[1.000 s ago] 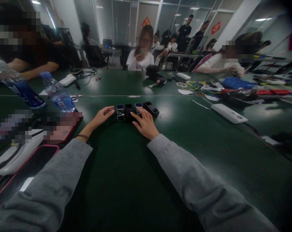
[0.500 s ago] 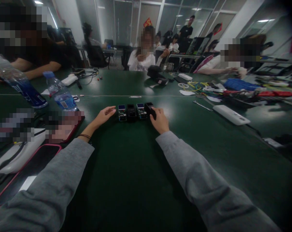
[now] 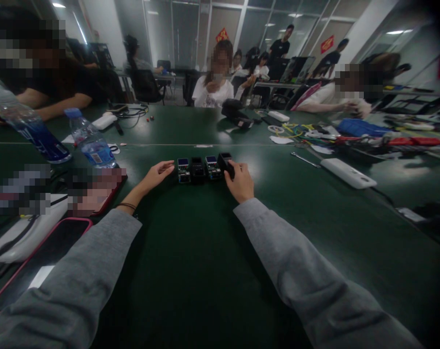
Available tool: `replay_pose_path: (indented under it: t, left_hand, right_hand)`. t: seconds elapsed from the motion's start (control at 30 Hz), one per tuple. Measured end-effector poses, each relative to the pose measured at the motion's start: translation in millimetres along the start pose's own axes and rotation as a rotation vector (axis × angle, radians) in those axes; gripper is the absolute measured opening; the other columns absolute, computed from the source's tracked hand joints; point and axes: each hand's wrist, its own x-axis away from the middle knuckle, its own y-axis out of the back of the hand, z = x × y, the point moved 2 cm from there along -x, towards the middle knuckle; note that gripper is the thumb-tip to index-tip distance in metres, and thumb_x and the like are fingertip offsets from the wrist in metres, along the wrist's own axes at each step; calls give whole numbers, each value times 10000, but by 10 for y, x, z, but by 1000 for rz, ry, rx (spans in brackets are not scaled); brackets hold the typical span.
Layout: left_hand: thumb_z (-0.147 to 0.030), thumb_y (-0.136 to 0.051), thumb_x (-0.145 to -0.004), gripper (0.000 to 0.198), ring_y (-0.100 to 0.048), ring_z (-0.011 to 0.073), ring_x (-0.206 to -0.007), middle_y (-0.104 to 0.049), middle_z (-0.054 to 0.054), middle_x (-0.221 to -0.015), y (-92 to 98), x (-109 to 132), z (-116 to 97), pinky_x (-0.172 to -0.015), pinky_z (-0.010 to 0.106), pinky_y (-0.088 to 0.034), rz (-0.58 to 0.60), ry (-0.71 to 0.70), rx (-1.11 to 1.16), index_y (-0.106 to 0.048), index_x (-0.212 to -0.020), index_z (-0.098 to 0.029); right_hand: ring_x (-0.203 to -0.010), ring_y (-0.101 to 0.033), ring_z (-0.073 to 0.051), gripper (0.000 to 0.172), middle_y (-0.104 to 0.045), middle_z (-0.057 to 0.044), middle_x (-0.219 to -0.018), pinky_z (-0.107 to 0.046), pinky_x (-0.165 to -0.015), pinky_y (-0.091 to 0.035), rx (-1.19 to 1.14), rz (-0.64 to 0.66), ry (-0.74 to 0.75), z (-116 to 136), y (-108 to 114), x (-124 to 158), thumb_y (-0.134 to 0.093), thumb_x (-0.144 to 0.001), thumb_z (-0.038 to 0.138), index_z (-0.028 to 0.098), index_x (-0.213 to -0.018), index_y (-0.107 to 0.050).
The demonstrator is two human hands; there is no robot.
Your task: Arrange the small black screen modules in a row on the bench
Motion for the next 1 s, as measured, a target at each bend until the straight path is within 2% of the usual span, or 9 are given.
replay_pose_path:
  t: [0.2, 0.37, 0.43, 0.6, 0.67, 0.83, 1.0]
  left_hand:
    - [-436, -603, -980, 497, -658, 289, -1282, -683, 142, -1407, -6, -16, 31, -1130, 532, -505, 3, -11, -14, -608, -1413, -192]
    - [-410, -590, -974, 498, -652, 297, -1295, -678, 165, -1411, -11, -43, 57, -1137, 548, -491, 16, -55, -41, -597, -1410, -168]
    - [-443, -657, -932, 599, -638, 313, -1320, -649, 185, -1448, -10, -39, 52, -1147, 550, -480, 52, -58, -40, -559, -1457, -172]
    - [-509, -851, -745, 1076, -527, 376, -1445, -550, 209, -1552, -18, 19, -21, -1198, 602, -399, 132, -36, -158, -322, -1633, -212]
    - [-523, -863, -724, 1156, -510, 395, -1456, -531, 222, -1565, -28, 46, -65, -1203, 625, -376, 131, -36, -225, -260, -1658, -205]
    - [-545, -842, -750, 1130, -535, 409, -1429, -560, 236, -1533, -55, 81, -135, -1186, 628, -388, 109, -57, -304, -268, -1655, -185]
    - [-550, -831, -771, 1064, -574, 401, -1393, -602, 217, -1494, -55, 71, -121, -1142, 599, -454, 89, -59, -356, -316, -1633, -197]
  right_hand:
    - [-1119, -630, -360, 456, -534, -198, -1274, -518, -845, -626, 9, 31, -5, -30, -40, 7, -562, -974, 318, 145, -1395, -579]
    - [-1126, -615, -350, 445, -520, -205, -1268, -524, -913, -590, 17, 50, 5, -58, -84, 2, -560, -970, 297, 125, -1381, -567]
    - [-1120, -613, -349, 435, -520, -210, -1262, -529, -929, -575, 18, 48, 15, -62, -92, -3, -543, -986, 309, 119, -1377, -565]
    - [-1129, -602, -360, 415, -533, -221, -1249, -539, -960, -548, 33, 36, 43, -63, -98, -12, -455, -1049, 358, 121, -1370, -570]
    - [-1127, -599, -366, 425, -537, -224, -1244, -543, -951, -547, 39, 35, 41, -63, -99, -12, -427, -1063, 375, 121, -1371, -573]
    - [-1130, -595, -371, 447, -538, -235, -1249, -553, -945, -549, 35, 26, 45, -53, -101, -10, -414, -1066, 381, 102, -1377, -572]
    - [-1125, -599, -376, 468, -538, -246, -1255, -549, -953, -553, 44, 34, 41, -37, -88, -14, -441, -1051, 369, 66, -1379, -580]
